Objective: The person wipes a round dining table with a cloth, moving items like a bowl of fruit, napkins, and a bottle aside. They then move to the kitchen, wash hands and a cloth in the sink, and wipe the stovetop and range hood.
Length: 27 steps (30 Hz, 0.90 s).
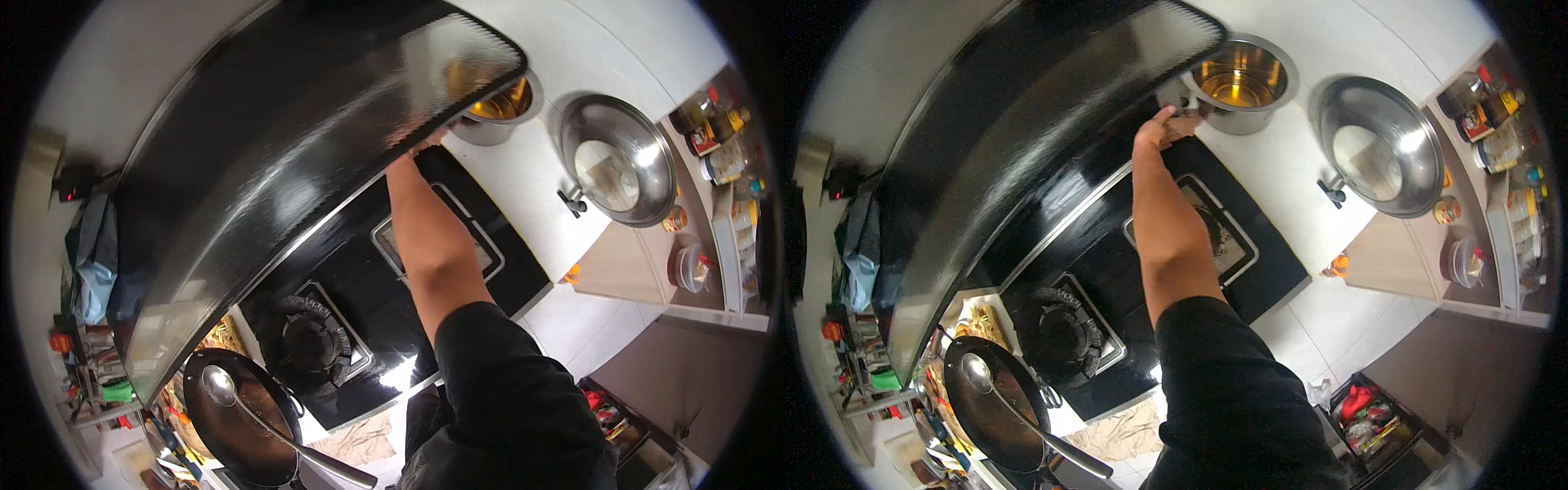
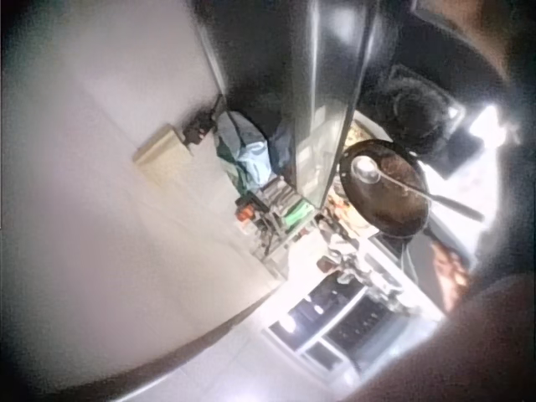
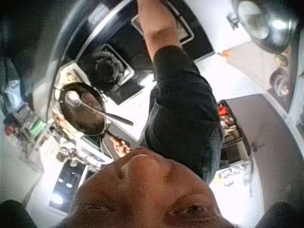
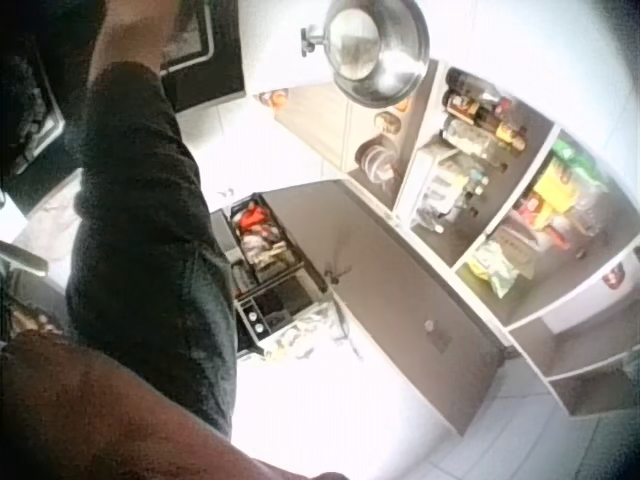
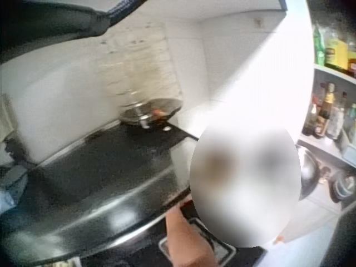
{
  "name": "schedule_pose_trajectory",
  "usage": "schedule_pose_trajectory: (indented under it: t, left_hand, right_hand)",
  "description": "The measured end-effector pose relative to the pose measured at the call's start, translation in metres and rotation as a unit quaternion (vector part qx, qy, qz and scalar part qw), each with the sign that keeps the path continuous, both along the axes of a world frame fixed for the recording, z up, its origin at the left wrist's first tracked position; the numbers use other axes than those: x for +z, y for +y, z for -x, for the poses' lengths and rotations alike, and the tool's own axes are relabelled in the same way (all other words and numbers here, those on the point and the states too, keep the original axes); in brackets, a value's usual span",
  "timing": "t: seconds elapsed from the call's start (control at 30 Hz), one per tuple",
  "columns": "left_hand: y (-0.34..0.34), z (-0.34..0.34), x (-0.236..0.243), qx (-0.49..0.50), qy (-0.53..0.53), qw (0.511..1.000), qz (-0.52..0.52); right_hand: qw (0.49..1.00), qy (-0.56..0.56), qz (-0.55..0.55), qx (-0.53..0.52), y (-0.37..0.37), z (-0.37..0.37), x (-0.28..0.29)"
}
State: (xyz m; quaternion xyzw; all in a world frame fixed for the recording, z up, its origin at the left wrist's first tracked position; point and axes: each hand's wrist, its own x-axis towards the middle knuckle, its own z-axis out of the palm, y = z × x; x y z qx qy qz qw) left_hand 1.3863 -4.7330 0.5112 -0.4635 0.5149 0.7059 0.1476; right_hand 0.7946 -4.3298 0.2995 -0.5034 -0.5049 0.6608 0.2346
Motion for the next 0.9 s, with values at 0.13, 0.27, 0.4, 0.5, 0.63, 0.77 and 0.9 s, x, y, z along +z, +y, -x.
schedule_pose_trajectory:
  t: [0.13, 0.27, 0.4, 0.5, 0.63, 0.77, 0.9]
  left_hand:
    - [-0.013, -0.012, -0.001, 0.007, -0.005, 1.000, -0.009]
    - [-0.014, -0.016, -0.001, 0.008, -0.006, 1.000, -0.018]
    - [-0.028, -0.033, 0.006, 0.033, 0.007, 0.999, -0.018]
    - [-0.054, -0.052, 0.013, 0.056, 0.007, 0.998, -0.015]
    - [-0.076, -0.069, 0.028, 0.072, -0.005, 0.997, -0.026]
    - [-0.082, -0.085, 0.026, 0.104, -0.051, 0.993, 0.010]
    - [-0.104, -0.098, 0.028, 0.059, -0.041, 0.996, 0.049]
  right_hand:
    - [0.963, 0.001, -0.263, 0.055, -0.149, -0.044, -0.027]
    - [0.836, 0.087, -0.448, 0.303, -0.355, -0.135, -0.043]
    - [0.783, 0.131, -0.480, 0.373, -0.320, -0.132, -0.045]
    - [0.846, 0.026, -0.452, 0.282, -0.197, -0.080, -0.040]
    - [0.886, -0.052, -0.429, 0.169, -0.241, -0.087, -0.036]
    - [0.811, 0.068, -0.483, 0.323, -0.468, -0.170, -0.047]
    - [0.714, 0.175, -0.512, 0.444, -0.494, -0.186, -0.049]
